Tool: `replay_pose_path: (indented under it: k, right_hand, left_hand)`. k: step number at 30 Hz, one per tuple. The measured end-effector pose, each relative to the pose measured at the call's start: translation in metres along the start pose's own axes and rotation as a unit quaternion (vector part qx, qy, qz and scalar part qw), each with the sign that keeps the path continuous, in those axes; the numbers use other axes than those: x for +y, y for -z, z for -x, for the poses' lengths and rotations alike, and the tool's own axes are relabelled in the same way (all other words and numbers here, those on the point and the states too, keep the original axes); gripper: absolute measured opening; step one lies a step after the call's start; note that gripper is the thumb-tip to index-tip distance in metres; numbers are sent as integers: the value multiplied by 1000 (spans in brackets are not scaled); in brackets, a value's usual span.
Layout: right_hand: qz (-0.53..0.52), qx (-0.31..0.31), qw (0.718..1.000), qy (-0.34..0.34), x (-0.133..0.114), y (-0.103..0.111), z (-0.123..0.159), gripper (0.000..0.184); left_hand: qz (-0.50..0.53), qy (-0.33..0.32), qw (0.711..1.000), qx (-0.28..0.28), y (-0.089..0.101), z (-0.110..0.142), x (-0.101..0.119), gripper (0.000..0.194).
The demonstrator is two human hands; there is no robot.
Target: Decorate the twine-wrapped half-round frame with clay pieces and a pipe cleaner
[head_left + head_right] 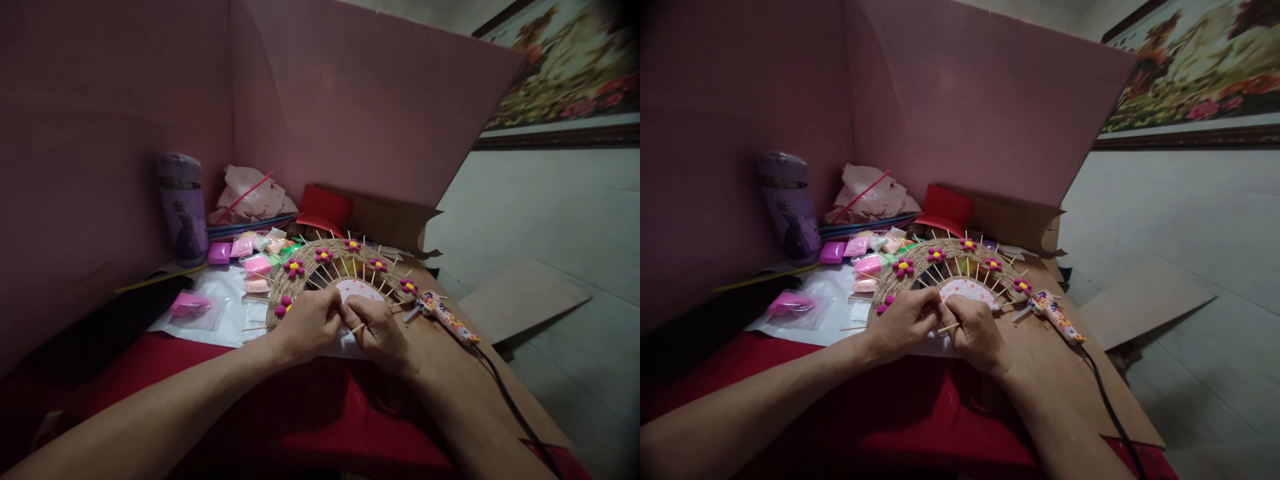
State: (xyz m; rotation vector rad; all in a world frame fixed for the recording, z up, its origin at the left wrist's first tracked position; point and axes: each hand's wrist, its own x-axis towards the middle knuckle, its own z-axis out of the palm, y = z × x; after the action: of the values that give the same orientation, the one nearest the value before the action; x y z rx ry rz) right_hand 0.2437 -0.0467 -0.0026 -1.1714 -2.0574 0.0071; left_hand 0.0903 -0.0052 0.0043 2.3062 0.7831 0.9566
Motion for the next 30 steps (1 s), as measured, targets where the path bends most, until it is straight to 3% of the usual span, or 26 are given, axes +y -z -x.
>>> replay_pose_path:
  k: [30]
  right_hand:
    - [66, -12, 997, 30, 2, -1, 2, 30]
  left_hand:
    - [-35, 3, 999, -23, 0, 2, 1, 10]
